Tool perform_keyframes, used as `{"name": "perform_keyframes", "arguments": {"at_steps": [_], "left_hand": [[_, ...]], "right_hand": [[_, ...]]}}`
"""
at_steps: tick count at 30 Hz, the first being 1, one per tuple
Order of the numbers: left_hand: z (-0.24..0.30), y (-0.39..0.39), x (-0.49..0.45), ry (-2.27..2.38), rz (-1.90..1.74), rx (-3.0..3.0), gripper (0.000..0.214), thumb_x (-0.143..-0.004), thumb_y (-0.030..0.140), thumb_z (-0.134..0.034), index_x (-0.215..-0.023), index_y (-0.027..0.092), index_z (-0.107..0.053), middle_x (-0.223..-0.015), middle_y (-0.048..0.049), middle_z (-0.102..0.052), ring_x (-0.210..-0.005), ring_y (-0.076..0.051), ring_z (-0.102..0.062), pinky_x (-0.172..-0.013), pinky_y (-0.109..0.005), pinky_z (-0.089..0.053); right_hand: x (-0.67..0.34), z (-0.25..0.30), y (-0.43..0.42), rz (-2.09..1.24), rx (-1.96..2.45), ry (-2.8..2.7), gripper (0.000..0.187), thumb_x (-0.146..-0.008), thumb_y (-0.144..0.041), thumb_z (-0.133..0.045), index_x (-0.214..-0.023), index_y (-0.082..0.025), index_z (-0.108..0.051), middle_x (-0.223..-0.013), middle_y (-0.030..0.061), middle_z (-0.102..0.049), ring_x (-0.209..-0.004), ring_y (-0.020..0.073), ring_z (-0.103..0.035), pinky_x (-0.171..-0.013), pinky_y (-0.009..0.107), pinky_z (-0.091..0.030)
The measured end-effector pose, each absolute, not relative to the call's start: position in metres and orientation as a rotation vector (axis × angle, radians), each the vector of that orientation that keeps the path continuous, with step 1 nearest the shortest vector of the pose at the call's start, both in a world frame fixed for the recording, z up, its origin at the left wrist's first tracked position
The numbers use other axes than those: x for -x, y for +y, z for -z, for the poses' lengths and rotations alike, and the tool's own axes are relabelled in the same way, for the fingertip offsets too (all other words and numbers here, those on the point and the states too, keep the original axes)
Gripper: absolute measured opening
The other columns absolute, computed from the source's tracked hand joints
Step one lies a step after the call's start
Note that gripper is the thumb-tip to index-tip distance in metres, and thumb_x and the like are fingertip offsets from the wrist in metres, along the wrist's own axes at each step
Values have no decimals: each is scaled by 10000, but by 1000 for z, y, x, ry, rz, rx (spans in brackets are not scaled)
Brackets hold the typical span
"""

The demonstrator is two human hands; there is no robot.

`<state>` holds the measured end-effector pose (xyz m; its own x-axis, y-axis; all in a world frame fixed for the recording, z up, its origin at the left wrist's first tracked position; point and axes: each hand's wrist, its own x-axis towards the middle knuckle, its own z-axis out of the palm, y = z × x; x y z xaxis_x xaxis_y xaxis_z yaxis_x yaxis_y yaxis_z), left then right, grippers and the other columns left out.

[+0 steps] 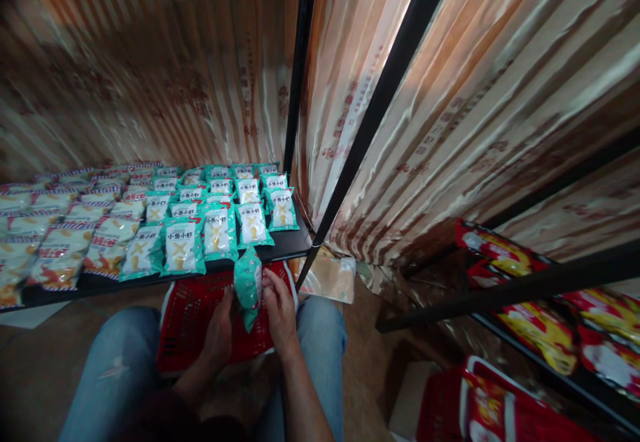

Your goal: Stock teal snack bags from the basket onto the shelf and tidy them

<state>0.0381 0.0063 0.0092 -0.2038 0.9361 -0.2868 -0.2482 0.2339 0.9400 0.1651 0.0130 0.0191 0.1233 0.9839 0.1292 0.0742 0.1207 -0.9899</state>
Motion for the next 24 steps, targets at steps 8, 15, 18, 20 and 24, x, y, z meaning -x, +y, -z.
{"name": "perform_keyframes", "arguments": {"at_steps": [8,15,18,20,24], "left_hand": [[-24,13,-52,1280,-1320,-922,431,-754,531,-559,-1044,213,-561,-1100,-68,-642,-1036,-211,-599,-903,-347,-470],[-19,22,-59,1325,-1381,-968,385,-692,504,-648,-870,190,-516,-853,-35,-629,-814,-179,-613,-788,-337,-488],[-20,24,-62,1271,-1373,-983,366,-736,494,-609,-903,188,-501,-863,-40,-626,-819,-180,-613,-788,-347,-491],[-20,26,-64,1258,-1380,-1018,345,-772,468,-579,-952,185,-499,-929,-58,-628,-880,-185,-612,-838,-363,-481],[-21,35,-71,1227,-1379,-1118,320,-801,374,-560,-1049,182,-500,-1075,-93,-616,-1002,-192,-599,-925,-383,-455]], "right_hand": [[-170,-20,12,-980,1178,-1303,495,-831,-481,-532,-1257,-228,-525,-1260,61,-578,-1143,233,-546,-957,327,-447],[-172,-23,9,-942,1254,-1280,515,-784,-387,-632,-1261,-234,-513,-1285,57,-562,-1192,235,-518,-994,324,-433],[-172,-20,12,-933,1280,-1209,501,-802,-384,-607,-1264,-218,-503,-1277,71,-569,-1167,232,-537,-980,331,-442],[-173,-19,16,-921,1267,-1145,511,-813,-391,-589,-1276,-204,-478,-1277,80,-566,-1165,227,-539,-982,339,-438],[-180,-23,31,-861,1284,-1061,466,-812,-433,-575,-1201,-182,-523,-1176,85,-619,-1090,226,-576,-922,334,-469]]}}
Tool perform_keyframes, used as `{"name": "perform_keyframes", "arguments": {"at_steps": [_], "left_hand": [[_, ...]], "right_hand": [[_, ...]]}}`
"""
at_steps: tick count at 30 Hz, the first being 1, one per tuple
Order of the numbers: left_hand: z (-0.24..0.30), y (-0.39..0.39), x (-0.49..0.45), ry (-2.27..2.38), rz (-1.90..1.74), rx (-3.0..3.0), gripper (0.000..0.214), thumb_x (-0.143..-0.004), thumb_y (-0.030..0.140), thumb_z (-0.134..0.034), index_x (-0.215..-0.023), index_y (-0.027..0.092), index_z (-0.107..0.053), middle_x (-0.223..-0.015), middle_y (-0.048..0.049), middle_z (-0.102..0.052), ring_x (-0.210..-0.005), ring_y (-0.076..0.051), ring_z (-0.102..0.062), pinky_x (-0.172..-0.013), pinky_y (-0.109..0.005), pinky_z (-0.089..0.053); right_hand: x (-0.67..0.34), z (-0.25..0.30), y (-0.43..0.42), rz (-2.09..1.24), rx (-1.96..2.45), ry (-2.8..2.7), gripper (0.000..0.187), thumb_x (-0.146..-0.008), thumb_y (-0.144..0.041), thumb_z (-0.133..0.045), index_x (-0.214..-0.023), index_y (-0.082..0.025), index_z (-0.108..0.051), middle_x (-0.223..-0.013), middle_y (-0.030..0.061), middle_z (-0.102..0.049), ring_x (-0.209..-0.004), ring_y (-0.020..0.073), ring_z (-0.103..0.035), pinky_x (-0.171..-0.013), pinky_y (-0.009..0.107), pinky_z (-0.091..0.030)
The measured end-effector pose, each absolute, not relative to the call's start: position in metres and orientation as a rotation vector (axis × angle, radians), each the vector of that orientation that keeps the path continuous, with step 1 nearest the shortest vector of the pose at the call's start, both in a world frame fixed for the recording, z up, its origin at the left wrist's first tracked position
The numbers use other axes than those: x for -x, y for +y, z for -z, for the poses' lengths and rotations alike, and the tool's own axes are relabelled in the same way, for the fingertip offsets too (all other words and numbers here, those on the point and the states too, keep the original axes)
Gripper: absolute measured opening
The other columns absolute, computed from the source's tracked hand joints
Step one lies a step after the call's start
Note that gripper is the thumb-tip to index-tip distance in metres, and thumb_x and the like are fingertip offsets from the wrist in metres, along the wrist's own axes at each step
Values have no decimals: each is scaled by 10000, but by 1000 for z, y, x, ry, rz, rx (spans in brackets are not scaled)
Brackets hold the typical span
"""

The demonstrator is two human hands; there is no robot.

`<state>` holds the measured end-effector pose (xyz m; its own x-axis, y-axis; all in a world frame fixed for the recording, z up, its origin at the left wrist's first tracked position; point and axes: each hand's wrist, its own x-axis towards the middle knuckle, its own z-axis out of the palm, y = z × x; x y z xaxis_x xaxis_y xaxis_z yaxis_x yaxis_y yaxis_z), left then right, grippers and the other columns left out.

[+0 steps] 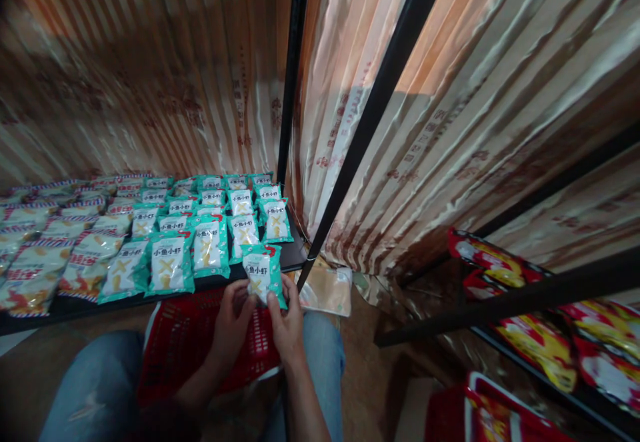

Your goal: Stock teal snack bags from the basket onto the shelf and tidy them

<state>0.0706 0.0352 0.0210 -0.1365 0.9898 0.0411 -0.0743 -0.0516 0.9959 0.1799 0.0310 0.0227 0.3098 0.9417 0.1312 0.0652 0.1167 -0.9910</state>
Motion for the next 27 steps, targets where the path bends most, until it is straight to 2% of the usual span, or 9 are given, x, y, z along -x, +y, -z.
{"name": "perform_keyframes", "arguments": {"at_steps": [5,13,17,20,23,27], "left_hand": [[-31,57,-82,1204,-1381,-1178,376,-775,280,-568,-1135,187,-513,-1170,-92,-597,-1066,-192,-582,-955,-370,-446],[-42,91,-103,1227,-1443,-1294,383,-789,272,-533,-1162,197,-582,-1204,-88,-595,-1098,-209,-559,-981,-369,-432],[-40,102,-110,1245,-1456,-1346,400,-797,291,-512,-1174,175,-581,-1247,-104,-577,-1155,-223,-530,-1024,-384,-396],[-38,109,-115,1285,-1458,-1347,432,-799,299,-505,-1201,152,-564,-1278,-123,-560,-1191,-231,-506,-1054,-405,-358],[-35,116,-118,1302,-1467,-1262,439,-785,334,-528,-1182,156,-580,-1281,-122,-562,-1197,-239,-507,-1065,-400,-345],[-33,122,-117,1285,-1441,-1173,451,-786,406,-538,-1156,156,-598,-1280,-119,-565,-1206,-245,-503,-1076,-391,-327]], "right_hand": [[-194,-30,58,-684,1365,-1182,427,-860,-444,-496,-1189,-185,-574,-1150,87,-629,-1068,222,-571,-922,349,-452],[-206,-35,94,-192,1513,-1323,492,-935,-380,-301,-1373,-176,-392,-1342,124,-500,-1248,241,-450,-1017,441,-367],[-206,-40,107,-158,1504,-1358,502,-943,-353,-250,-1395,-162,-355,-1376,132,-462,-1277,233,-417,-1039,454,-344],[-203,-43,114,-209,1496,-1355,521,-947,-388,-257,-1410,-159,-327,-1411,133,-419,-1314,234,-368,-1068,470,-300],[-200,-42,120,-168,1505,-1398,586,-920,-445,-349,-1416,-137,-307,-1411,158,-412,-1317,263,-357,-1068,495,-282],[-199,-37,129,-96,1523,-1453,582,-915,-402,-355,-1415,-110,-299,-1401,180,-418,-1300,280,-374,-1045,507,-303]]}}
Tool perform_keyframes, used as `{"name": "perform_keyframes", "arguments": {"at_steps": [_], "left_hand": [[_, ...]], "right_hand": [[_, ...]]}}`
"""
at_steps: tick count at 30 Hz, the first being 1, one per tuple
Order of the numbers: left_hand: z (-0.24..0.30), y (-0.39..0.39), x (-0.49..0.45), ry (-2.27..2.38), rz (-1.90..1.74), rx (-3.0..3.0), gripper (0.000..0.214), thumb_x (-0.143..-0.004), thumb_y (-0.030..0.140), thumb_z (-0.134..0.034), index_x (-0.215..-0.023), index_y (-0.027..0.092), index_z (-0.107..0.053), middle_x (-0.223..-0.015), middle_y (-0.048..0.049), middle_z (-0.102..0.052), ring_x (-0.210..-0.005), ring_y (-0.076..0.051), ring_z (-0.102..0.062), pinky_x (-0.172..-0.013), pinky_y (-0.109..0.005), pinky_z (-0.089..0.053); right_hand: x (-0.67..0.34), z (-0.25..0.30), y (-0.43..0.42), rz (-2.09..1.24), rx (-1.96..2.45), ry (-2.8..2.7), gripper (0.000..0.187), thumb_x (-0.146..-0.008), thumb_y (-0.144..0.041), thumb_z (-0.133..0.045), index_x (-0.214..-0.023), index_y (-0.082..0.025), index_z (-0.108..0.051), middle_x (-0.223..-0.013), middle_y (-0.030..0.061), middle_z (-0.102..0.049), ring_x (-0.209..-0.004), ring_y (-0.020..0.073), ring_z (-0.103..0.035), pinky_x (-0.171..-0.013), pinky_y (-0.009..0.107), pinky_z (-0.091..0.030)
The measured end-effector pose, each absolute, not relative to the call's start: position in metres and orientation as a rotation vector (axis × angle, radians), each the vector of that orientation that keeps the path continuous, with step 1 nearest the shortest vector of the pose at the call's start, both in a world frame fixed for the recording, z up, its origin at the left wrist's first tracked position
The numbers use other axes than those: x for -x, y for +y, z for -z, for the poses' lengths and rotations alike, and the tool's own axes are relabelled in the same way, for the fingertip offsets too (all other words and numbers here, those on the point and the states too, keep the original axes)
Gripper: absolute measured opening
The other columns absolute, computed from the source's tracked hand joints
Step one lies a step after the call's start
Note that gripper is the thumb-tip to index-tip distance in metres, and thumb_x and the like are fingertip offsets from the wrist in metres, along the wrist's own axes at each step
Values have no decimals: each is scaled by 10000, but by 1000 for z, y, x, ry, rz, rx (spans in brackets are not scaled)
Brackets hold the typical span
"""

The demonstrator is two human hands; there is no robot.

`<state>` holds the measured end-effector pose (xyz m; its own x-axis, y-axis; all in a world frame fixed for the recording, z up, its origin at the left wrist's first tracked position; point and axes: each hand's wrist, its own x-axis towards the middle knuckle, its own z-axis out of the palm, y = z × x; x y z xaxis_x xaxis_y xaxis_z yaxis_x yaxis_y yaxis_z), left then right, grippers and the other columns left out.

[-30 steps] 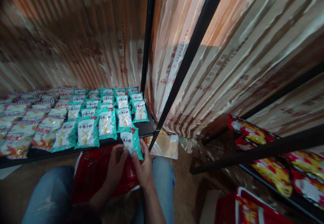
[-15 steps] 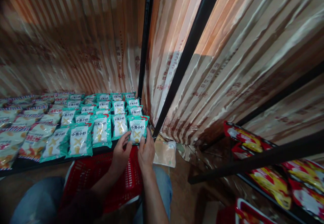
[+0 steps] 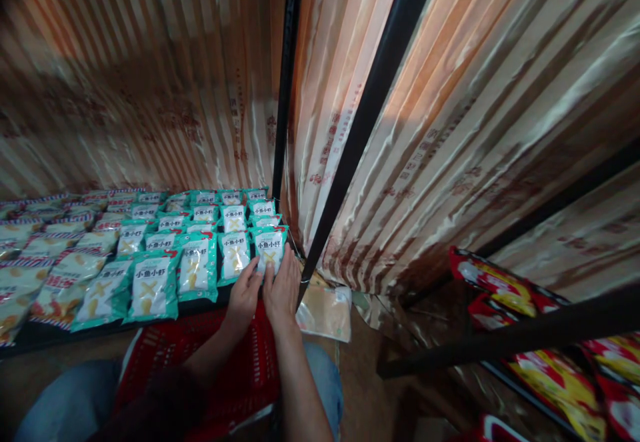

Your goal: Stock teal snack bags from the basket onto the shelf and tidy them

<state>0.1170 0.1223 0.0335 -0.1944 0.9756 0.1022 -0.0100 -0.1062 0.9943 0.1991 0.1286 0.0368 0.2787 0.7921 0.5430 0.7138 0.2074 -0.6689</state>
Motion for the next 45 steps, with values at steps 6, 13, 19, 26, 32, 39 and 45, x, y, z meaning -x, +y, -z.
{"name": "perform_keyframes", "arguments": {"at_steps": [6,13,19,26,32,39,45], "left_hand": [[-34,128,-116,1290,-1413,-1159,460,-793,419,-512,-1156,151,-599,-1285,-127,-562,-1213,-247,-495,-1082,-406,-313],[-39,132,-121,1307,-1367,-1248,408,-804,382,-470,-1089,139,-632,-1243,-146,-588,-1191,-253,-516,-1078,-424,-317],[-45,134,-121,1312,-1289,-1316,366,-819,339,-460,-1080,156,-640,-1258,-133,-582,-1212,-250,-506,-1082,-409,-322],[-41,135,-125,1339,-1188,-1395,410,-831,269,-412,-1163,105,-588,-1298,-148,-548,-1228,-238,-494,-1074,-418,-343],[-34,121,-116,1481,-1278,-1878,380,-863,201,-354,-1155,105,-578,-1319,-147,-526,-1252,-202,-469,-1076,-407,-367],[-22,110,-79,1789,-1151,-2381,368,-813,118,-423,-1148,74,-571,-1377,-186,-450,-1376,-302,-254,-1071,-524,-340],[-10,106,-72,1808,-944,-2502,432,-790,133,-458,-1213,70,-520,-1411,-200,-400,-1382,-312,-234,-1053,-525,-362]], "right_hand": [[-200,-32,138,13,1534,-1543,539,-916,-272,-314,-1440,-161,-251,-1405,150,-415,-1315,263,-348,-1060,523,-265],[-203,-23,144,33,1518,-1515,538,-916,-222,-281,-1445,-144,-220,-1405,175,-400,-1288,262,-377,-1019,512,-333],[-206,-11,150,-12,1495,-1468,512,-925,-224,-254,-1432,-150,-252,-1407,168,-400,-1284,246,-379,-1023,498,-343],[-213,9,159,57,1494,-1514,508,-922,-240,-255,-1423,-159,-274,-1420,155,-369,-1350,241,-279,-1061,512,-303],[-213,9,158,70,1535,-1515,491,-942,-251,-230,-1424,-167,-276,-1435,163,-336,-1355,240,-277,-1050,495,-325],[-202,-1,154,80,1597,-1502,511,-954,-348,-265,-1421,-140,-295,-1433,189,-349,-1356,266,-281,-1044,514,-317],[-202,4,156,129,1617,-1503,554,-952,-390,-284,-1432,-114,-272,-1455,207,-315,-1376,275,-249,-1061,509,-299]]}}
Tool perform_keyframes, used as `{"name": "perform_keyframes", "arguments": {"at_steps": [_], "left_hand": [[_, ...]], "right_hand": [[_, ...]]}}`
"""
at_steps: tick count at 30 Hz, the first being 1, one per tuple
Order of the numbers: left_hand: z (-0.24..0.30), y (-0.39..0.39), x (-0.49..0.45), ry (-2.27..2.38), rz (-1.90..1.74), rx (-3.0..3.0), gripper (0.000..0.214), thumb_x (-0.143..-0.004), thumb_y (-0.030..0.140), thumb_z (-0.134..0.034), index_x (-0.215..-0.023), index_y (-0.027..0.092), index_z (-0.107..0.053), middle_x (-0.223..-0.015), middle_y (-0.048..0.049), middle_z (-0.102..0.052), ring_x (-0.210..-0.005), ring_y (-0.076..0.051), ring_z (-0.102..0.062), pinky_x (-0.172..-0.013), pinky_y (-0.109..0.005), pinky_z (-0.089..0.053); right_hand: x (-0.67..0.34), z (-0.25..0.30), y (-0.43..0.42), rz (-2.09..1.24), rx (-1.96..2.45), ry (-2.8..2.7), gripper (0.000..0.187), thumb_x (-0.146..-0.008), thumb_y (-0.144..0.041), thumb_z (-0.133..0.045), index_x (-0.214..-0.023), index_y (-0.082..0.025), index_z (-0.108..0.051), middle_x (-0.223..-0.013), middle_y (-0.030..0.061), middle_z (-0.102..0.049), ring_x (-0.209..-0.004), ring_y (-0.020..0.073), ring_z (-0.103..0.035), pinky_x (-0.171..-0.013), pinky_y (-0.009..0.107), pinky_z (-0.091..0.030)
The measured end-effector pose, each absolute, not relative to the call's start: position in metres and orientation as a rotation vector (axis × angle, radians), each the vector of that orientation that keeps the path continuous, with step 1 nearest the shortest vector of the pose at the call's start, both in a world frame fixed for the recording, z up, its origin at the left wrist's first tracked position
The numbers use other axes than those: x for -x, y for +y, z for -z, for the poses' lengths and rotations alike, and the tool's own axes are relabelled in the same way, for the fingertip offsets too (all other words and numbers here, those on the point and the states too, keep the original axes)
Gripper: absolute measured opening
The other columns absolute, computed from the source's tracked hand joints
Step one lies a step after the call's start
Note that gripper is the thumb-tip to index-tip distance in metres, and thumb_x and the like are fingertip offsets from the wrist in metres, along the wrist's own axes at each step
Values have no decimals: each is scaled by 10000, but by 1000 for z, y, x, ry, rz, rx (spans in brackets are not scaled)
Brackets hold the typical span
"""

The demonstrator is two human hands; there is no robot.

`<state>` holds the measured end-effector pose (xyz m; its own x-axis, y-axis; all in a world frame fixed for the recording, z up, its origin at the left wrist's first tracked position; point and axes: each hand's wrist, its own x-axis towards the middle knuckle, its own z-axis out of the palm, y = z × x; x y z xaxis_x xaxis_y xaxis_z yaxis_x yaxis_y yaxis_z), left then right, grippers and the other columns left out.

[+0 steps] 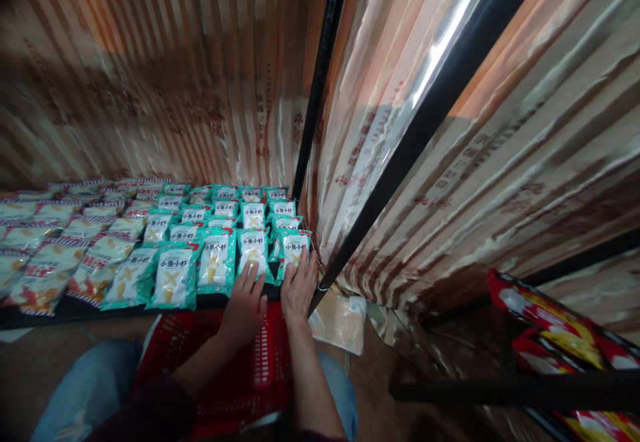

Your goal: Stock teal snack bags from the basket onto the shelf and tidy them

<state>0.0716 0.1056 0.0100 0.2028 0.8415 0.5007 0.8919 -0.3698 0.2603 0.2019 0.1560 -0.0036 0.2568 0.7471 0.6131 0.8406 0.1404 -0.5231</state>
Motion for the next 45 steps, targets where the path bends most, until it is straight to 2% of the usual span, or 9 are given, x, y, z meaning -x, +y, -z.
{"name": "perform_keyframes", "arguments": {"at_steps": [5,10,17,23,30,35,40,43,45], "left_hand": [[-9,103,-73,-1674,950,2395,427,-786,115,-463,-1206,59,-519,-1425,-222,-364,-1390,-325,-204,-1061,-535,-344],[-6,99,-71,-1659,1013,2431,442,-785,93,-446,-1221,48,-507,-1429,-237,-344,-1404,-333,-139,-1059,-552,-337],[5,102,-67,-1593,1105,2376,447,-800,64,-388,-1231,62,-505,-1410,-209,-391,-1413,-297,-119,-1054,-543,-356],[-1,104,-68,-1585,1104,2376,550,-780,101,-447,-1328,61,-417,-1423,-206,-378,-1413,-313,-98,-1080,-538,-325],[-7,111,-72,-1639,1103,2328,450,-788,164,-476,-1231,99,-520,-1448,-176,-352,-1401,-327,-156,-1049,-548,-371],[8,116,-72,-1558,1111,2284,484,-805,189,-484,-1277,83,-471,-1440,-185,-363,-1388,-326,-205,-1031,-518,-403],[12,118,-75,-1580,1112,2280,514,-822,193,-467,-1319,70,-424,-1445,-173,-360,-1393,-313,-196,-1048,-492,-386],[10,117,-77,-1611,1114,2305,533,-825,202,-463,-1337,68,-401,-1461,-153,-340,-1397,-296,-191,-1062,-476,-373],[8,115,-78,-1636,1114,2321,532,-824,195,-461,-1339,75,-400,-1475,-144,-316,-1398,-296,-188,-1063,-482,-368]], "right_hand": [[-202,6,154,256,1555,-1517,574,-951,-372,-324,-1461,-147,-189,-1505,198,-213,-1405,291,-163,-1055,549,-288],[-197,5,147,378,1515,-1551,575,-939,-316,-394,-1459,-170,-197,-1522,192,-159,-1406,316,-148,-1039,589,-291],[-176,-23,134,323,1238,-1752,512,-927,-174,-365,-1429,-193,-266,-1487,147,-287,-1390,262,-230,-1056,542,-330],[-157,-48,170,139,1242,-1918,430,-934,-181,-301,-1352,-155,-397,-1446,144,-363,-1374,212,-275,-1075,478,-344],[-126,-81,258,150,1342,-2199,412,-916,-196,-346,-1287,-87,-487,-1394,170,-443,-1365,240,-295,-1074,442,-329],[-103,-93,296,131,1449,-2353,430,-918,-221,-369,-1326,-117,-455,-1385,158,-460,-1352,257,-314,-1067,441,-309],[-105,-84,307,121,1508,-2437,379,-905,-213,-405,-1268,-178,-510,-1287,141,-551,-1248,268,-447,-1072,515,-228],[-113,-80,306,115,1499,-2446,381,-907,-210,-393,-1268,-173,-510,-1271,143,-557,-1205,258,-482,-1069,508,-231],[-117,-81,305,115,1498,-2443,401,-902,-198,-391,-1287,-154,-492,-1289,149,-538,-1230,252,-455,-1069,481,-250]]}}
